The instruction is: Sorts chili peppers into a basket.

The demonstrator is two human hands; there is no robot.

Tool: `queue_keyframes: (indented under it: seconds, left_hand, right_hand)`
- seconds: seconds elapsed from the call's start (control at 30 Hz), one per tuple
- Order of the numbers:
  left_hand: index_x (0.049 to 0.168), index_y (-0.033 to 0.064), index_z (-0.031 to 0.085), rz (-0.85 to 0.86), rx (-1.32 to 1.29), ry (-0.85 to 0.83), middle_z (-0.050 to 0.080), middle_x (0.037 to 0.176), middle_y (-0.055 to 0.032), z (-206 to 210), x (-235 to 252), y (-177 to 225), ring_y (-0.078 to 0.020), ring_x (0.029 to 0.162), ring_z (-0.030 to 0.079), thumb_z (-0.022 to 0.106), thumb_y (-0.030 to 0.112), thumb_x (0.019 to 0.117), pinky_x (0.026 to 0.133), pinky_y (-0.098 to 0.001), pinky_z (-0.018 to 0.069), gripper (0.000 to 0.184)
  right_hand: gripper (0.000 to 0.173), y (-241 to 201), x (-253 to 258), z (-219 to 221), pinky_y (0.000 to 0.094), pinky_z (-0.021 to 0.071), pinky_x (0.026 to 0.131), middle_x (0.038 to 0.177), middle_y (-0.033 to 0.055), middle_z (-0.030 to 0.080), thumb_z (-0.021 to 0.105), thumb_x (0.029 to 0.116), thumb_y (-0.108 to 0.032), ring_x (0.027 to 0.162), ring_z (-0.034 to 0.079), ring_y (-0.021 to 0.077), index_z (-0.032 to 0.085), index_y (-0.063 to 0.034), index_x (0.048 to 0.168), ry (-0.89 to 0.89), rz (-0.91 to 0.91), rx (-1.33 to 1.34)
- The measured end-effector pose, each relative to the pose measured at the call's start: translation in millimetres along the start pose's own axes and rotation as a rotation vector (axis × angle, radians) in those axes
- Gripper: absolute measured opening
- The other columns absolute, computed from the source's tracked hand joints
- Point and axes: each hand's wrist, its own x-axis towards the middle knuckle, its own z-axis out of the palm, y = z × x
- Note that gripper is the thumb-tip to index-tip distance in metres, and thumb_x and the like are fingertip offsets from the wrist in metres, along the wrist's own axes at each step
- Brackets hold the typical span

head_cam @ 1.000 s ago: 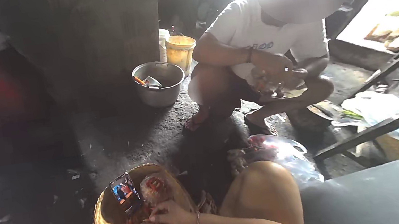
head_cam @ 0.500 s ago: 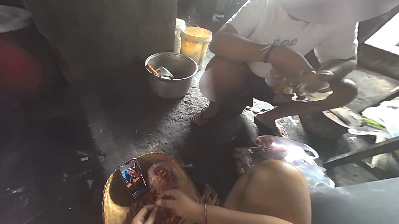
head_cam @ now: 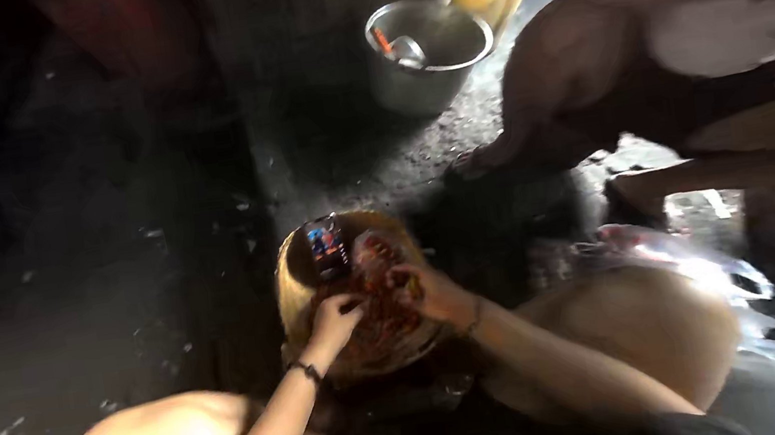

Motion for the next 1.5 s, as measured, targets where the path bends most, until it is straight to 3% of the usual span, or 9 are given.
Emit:
queue_keyframes:
  seconds: [0.13, 0.37, 0.6, 0.7, 0.83, 0.93, 1.03, 1.2, 1.5]
  left_hand:
    - [0.13, 0.0011, 0.067, -0.01, 0.171, -0.109, 0.066, 0.133, -0.0195, 5, -2, -13, -0.0281, 0.128, 0.061, 0.064, 0.022, 0.1023, 0.114, -0.0454, 0.0435, 0.035]
    - [0.129, 0.0029, 0.069, 0.013, 0.29, -0.188, 0.068, 0.13, -0.0177, 9, 1, -19, -0.0287, 0.127, 0.063, 0.064, 0.019, 0.1011, 0.113, -0.0488, 0.0446, 0.033]
    - [0.13, 0.003, 0.068, -0.002, 0.441, -0.213, 0.066, 0.133, -0.0182, 17, 2, -13, -0.0305, 0.129, 0.06, 0.061, 0.018, 0.1021, 0.114, -0.0495, 0.0431, 0.032]
    - [0.128, 0.001, 0.069, -0.052, 0.468, -0.159, 0.066, 0.131, -0.0208, 18, 0, -16, -0.0359, 0.127, 0.061, 0.066, 0.009, 0.096, 0.11, -0.0564, 0.0456, 0.033]
    - [0.117, -0.0001, 0.071, 0.037, 0.504, -0.075, 0.069, 0.121, -0.0217, 18, 4, -33, -0.0385, 0.116, 0.066, 0.075, 0.006, 0.0893, 0.101, -0.0593, 0.0507, 0.029]
    - [0.123, 0.0011, 0.072, 0.066, 0.499, -0.063, 0.069, 0.125, -0.0206, 17, 5, -42, -0.0366, 0.121, 0.064, 0.07, 0.005, 0.0914, 0.105, -0.0567, 0.0497, 0.032]
    - [0.119, 0.0049, 0.074, 0.076, 0.497, -0.057, 0.071, 0.122, -0.0165, 18, 13, -42, -0.0313, 0.118, 0.066, 0.065, 0.013, 0.0986, 0.104, -0.053, 0.0509, 0.024]
    - [0.126, 0.0034, 0.069, 0.026, 0.471, -0.101, 0.07, 0.124, -0.0171, 10, 7, -32, -0.0308, 0.118, 0.066, 0.063, 0.012, 0.1012, 0.106, -0.0521, 0.0494, 0.027]
    - [0.125, 0.0073, 0.071, -0.032, 0.5, -0.151, 0.07, 0.126, -0.0119, 14, 10, -29, -0.0254, 0.121, 0.065, 0.059, 0.019, 0.1024, 0.108, -0.0471, 0.0486, 0.028]
  right_hand:
    - [0.021, 12, 7, -5, 0.0267, 0.0569, 0.07, 0.096, 0.0091, 0.067, 0.042, 0.1089, -0.011, 0.081, 0.067, 0.0151, 0.058, 0.0005, 0.118, -0.017, 0.093, -0.03]
    - [0.031, -14, 35, -34, 0.0291, 0.0562, 0.081, 0.099, 0.0061, 0.066, 0.034, 0.1121, -0.019, 0.086, 0.066, 0.014, 0.059, -0.0014, 0.122, -0.009, -0.121, 0.041]
    - [0.045, -25, 55, -43, 0.0353, 0.0417, 0.112, 0.152, 0.0137, 0.05, 0.026, 0.1135, -0.023, 0.136, 0.051, 0.0196, 0.043, -0.0013, 0.15, 0.048, -0.123, -0.127]
    - [0.045, -27, 48, -41, 0.0333, 0.0452, 0.109, 0.144, 0.0146, 0.057, 0.027, 0.1131, -0.022, 0.13, 0.057, 0.0186, 0.05, 0.0019, 0.143, 0.021, -0.244, -0.239]
    - [0.03, -7, 37, -23, 0.0358, 0.0593, 0.077, 0.096, 0.0116, 0.071, 0.042, 0.1094, -0.016, 0.082, 0.069, 0.0168, 0.065, 0.0041, 0.11, -0.038, -0.456, -0.731]
    - [0.024, 40, 31, -13, 0.0563, 0.0571, 0.086, 0.104, 0.0176, 0.072, 0.056, 0.1038, -0.019, 0.097, 0.071, 0.0327, 0.071, -0.001, 0.108, -0.109, -0.52, -1.366]
    - [0.027, 66, 35, -16, 0.0619, 0.0537, 0.094, 0.124, 0.0232, 0.065, 0.064, 0.0995, -0.017, 0.116, 0.064, 0.0422, 0.069, -0.0018, 0.121, -0.162, -0.317, -1.744]
    - [0.028, 60, 25, -6, 0.0632, 0.0506, 0.096, 0.13, 0.0284, 0.062, 0.057, 0.1016, -0.007, 0.12, 0.061, 0.0468, 0.064, 0.0056, 0.125, -0.188, -0.012, -1.781]
    - [0.033, 58, 36, -14, 0.0636, 0.0497, 0.098, 0.133, 0.0257, 0.062, 0.055, 0.1015, -0.006, 0.124, 0.06, 0.0451, 0.062, 0.0011, 0.133, -0.245, -0.099, -1.77]
